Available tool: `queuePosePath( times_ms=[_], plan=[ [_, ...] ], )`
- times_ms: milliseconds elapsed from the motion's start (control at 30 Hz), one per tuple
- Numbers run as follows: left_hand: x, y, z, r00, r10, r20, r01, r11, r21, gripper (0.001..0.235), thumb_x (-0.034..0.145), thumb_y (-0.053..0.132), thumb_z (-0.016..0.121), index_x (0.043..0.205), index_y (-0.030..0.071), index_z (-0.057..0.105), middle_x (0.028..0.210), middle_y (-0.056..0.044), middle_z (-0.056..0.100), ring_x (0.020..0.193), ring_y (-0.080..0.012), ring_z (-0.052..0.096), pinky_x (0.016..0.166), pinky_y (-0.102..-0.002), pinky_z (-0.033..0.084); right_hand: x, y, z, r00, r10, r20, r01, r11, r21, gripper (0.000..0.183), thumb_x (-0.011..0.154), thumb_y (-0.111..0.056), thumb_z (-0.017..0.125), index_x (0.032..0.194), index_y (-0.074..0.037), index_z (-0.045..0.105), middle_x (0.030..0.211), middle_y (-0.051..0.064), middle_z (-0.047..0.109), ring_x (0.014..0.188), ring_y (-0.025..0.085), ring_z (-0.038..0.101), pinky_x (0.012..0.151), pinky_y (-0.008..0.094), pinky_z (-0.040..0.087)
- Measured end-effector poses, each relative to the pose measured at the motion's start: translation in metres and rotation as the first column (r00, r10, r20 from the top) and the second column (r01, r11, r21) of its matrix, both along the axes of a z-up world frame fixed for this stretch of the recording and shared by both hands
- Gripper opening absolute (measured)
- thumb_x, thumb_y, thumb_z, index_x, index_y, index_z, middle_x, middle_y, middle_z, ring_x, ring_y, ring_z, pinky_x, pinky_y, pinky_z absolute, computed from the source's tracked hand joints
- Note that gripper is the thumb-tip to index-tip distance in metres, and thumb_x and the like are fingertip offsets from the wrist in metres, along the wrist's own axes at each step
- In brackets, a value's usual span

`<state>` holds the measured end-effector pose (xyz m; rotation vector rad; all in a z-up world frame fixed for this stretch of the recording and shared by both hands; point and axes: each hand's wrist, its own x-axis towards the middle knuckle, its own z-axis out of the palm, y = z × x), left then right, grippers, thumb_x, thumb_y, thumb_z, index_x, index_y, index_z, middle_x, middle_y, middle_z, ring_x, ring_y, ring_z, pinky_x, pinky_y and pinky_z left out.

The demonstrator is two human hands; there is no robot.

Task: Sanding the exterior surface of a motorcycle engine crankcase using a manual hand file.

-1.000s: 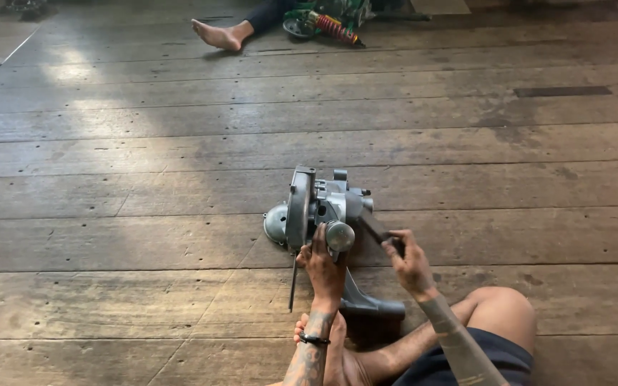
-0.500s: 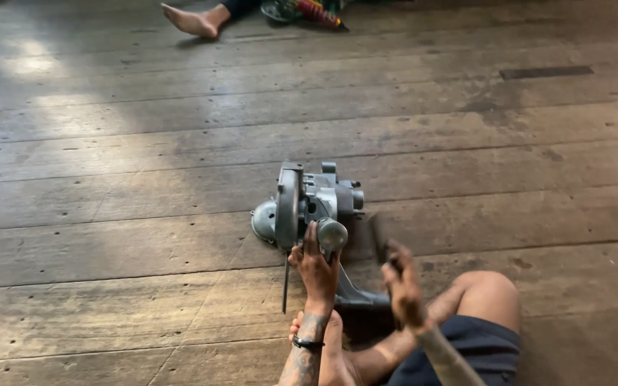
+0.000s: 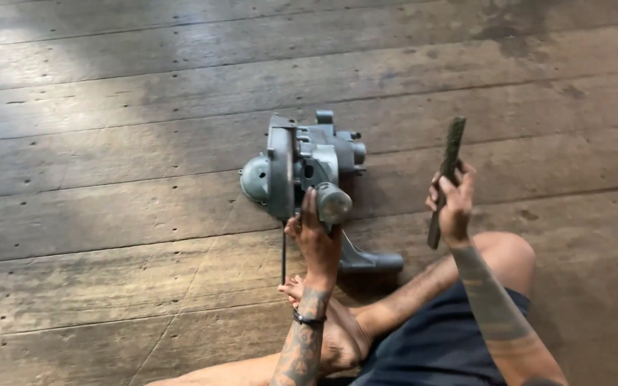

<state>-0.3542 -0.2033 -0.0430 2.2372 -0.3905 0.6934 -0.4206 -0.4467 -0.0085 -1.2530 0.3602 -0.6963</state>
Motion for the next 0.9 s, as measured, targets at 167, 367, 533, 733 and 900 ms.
queuePosePath(
  times_ms=[167, 367, 533, 733, 900],
  plan=[
    [-0.002, -0.001, -0.004, 0.999, 0.012, 0.039, -0.012, 1.000, 0.025, 0.092, 0.062, 0.035, 0.082, 0.148, 0.016, 0.054, 0.148, 0.000, 0.060, 0.094, -0.0273, 0.055, 0.092, -0.040, 0.034, 0.029, 0.026, 0.035, 0.974, 0.227, -0.021, -0.227, 0.971, -0.070, 0.050, 0.087, -0.006, 0.062, 0.135, -0.013, 0.049, 0.091, 0.017, 0.062, 0.058, 0.021, 0.060, 0.043, 0.028, 0.046],
    [-0.003, -0.003, 0.007, 0.998, 0.030, 0.064, -0.030, 1.000, 0.001, 0.083, 0.068, 0.033, 0.080, 0.145, 0.014, 0.057, 0.144, -0.002, 0.062, 0.090, -0.0290, 0.056, 0.091, -0.040, 0.036, 0.082, -0.020, 0.086, 0.996, 0.060, -0.066, -0.061, 0.998, -0.011, 0.034, 0.106, -0.014, 0.053, 0.136, -0.014, 0.039, 0.091, 0.009, 0.060, 0.055, 0.013, 0.049, 0.042, 0.022, 0.043],
    [0.002, -0.005, -0.005, 0.997, 0.031, 0.069, -0.033, 0.999, 0.030, 0.088, 0.065, 0.036, 0.082, 0.146, 0.015, 0.056, 0.146, 0.000, 0.061, 0.092, -0.0276, 0.055, 0.092, -0.039, 0.036, -0.007, 0.061, 0.035, 0.948, 0.315, -0.038, -0.316, 0.948, -0.031, 0.050, 0.087, -0.005, 0.063, 0.136, -0.007, 0.051, 0.086, 0.016, 0.067, 0.050, 0.018, 0.062, 0.037, 0.026, 0.047],
    [-0.001, -0.001, 0.001, 1.000, 0.002, 0.010, -0.002, 0.999, 0.033, 0.094, 0.066, 0.029, 0.089, 0.150, 0.016, 0.049, 0.150, 0.001, 0.057, 0.101, -0.0251, 0.051, 0.097, -0.039, 0.033, -0.066, 0.097, 0.019, 0.910, 0.413, -0.035, -0.405, 0.904, 0.137, 0.057, 0.096, -0.002, 0.050, 0.151, -0.007, 0.039, 0.101, 0.015, 0.058, 0.067, 0.016, 0.052, 0.047, 0.025, 0.045],
    [-0.002, -0.004, 0.001, 0.998, -0.023, -0.066, 0.026, 0.998, 0.053, 0.104, 0.068, 0.016, 0.093, 0.156, 0.020, 0.038, 0.155, 0.003, 0.053, 0.112, -0.0232, 0.048, 0.102, -0.039, 0.030, -0.098, 0.142, 0.044, 0.886, 0.403, -0.229, -0.417, 0.909, -0.014, 0.067, 0.092, 0.001, 0.052, 0.155, -0.011, 0.034, 0.096, 0.013, 0.061, 0.068, 0.017, 0.058, 0.054, 0.029, 0.053]
  ],
)
